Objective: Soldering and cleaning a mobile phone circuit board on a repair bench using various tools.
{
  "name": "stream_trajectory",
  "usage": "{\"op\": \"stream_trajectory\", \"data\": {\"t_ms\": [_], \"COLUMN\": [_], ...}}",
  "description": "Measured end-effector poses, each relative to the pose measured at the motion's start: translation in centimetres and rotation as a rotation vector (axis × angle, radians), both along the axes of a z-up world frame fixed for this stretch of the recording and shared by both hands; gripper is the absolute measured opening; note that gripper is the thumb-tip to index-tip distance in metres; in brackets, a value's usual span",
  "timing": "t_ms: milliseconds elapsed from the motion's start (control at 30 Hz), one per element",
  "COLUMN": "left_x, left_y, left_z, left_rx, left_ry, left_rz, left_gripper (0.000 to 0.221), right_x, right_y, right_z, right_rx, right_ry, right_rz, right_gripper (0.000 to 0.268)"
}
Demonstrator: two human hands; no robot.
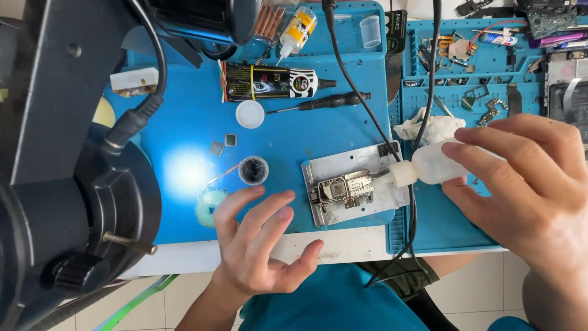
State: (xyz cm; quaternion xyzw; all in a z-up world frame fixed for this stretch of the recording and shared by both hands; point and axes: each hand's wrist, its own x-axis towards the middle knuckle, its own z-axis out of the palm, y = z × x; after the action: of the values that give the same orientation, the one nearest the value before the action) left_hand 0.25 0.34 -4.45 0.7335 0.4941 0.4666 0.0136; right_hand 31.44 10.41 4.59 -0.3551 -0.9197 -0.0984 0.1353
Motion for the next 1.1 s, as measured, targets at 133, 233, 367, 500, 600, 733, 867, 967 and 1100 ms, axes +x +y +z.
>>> {"op": "stream_trajectory", "data": {"t_ms": [133, 233, 367, 500, 600, 733, 867, 967, 1100], "left_x": [-0.1, 0.0, 0.0, 0.0, 0.0, 0.0, 0.0, 0.1, 0.1], "left_y": [-0.1, -0.1, -0.2, -0.3, -0.4, -0.4, -0.4, -0.3, -0.3], "left_z": [-0.2, -0.3, -0.3, -0.3, -0.2, -0.2, -0.3, -0.4, -0.3], "left_rx": [-0.015, -0.013, -0.027, -0.033, -0.045, -0.049, -0.040, -0.033, -0.031], "left_ry": [-0.009, -0.025, -0.044, -0.053, -0.060, -0.063, -0.071, -0.075, -0.076], "left_rz": [-0.014, -0.006, -0.001, 0.005, -0.001, 0.002, 0.004, 0.004, 0.006], "left_gripper": [0.055, 0.055, 0.055, 0.055, 0.055, 0.056, 0.056, 0.055, 0.055], "right_x": [-0.3, -0.3, -0.6, -0.8, -0.8, -0.7, -0.8, -0.6, -0.7], "right_y": [-0.2, -0.4, -0.3, -0.5, -0.6, -0.6, -0.6, -0.6, -0.8], "right_z": [-0.3, -0.2, 0.3, 0.6, 0.7, 0.6, 0.7, 0.6, 0.8], "right_rx": [-0.016, 0.016, 0.023, 0.031, 0.024, 0.024, 0.017, 0.025, 0.017], "right_ry": [0.025, -0.025, -0.076, -0.049, -0.045, -0.039, -0.013, -0.034, -0.004], "right_rz": [0.003, -0.002, 0.022, 0.014, 0.022, 0.012, 0.018, 0.022, 0.005], "right_gripper": [0.015, 0.019, 0.018, 0.016, 0.014, 0.014, 0.015, 0.017, 0.015]}}
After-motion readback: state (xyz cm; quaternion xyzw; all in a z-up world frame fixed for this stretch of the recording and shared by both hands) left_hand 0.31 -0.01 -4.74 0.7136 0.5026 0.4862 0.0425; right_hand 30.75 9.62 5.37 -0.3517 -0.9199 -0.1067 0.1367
